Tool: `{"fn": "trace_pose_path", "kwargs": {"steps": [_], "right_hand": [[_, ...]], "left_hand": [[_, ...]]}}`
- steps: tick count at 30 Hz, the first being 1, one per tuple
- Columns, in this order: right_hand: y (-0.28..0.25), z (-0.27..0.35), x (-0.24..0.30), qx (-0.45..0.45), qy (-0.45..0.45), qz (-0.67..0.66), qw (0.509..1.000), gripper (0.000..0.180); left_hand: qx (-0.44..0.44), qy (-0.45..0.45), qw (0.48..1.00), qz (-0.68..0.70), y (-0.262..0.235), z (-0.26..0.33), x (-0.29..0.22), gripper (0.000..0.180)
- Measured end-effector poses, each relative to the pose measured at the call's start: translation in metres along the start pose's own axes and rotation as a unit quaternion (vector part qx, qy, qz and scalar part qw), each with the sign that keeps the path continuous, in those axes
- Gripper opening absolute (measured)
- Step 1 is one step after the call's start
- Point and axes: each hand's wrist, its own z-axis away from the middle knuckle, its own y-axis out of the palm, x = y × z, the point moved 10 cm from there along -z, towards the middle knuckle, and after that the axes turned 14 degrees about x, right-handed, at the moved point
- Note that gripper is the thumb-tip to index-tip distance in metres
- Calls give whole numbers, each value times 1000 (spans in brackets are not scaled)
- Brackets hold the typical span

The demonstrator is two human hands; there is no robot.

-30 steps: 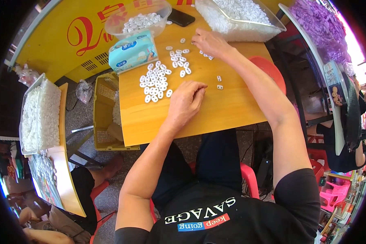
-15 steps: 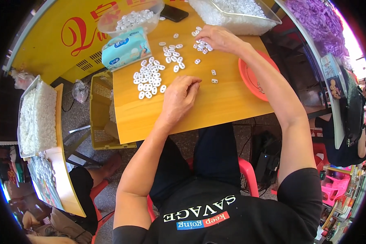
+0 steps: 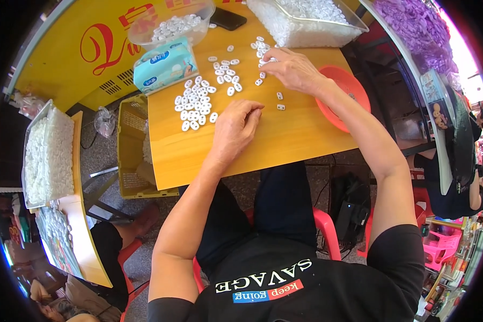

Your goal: Assembling small plastic components by manually inserting metal pins.

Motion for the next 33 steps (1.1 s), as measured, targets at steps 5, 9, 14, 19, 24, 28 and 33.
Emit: {"fn": "trace_pose_path", "kwargs": {"steps": [5,9,14,19,24,28,33], "right_hand": [[-1,8,-9,-35,69,-22,997,17],[6,9,7,-65,69,-4,995,17],[8,18,13,-45,68,11,997,17],[-1,28,10,-30,37,-30,998,14],[-7,23,-30,-62,150,-56,985,12],[4,6,-37,-33,174,-28,984,13],[16,-9,-26,9,155,-61,986,18]], "left_hand": [[0,-3,1000,-4,1,0,1,12],[-4,7,1000,-5,3,-2,4,12],[-10,28,999,-26,2,0,1,13],[-7,6,1000,-13,0,-1,0,11],[-4,7,1000,-12,0,-2,-2,12],[-2,7,1000,-7,1,-1,0,11],[-10,10,1000,6,0,0,3,11]]}}
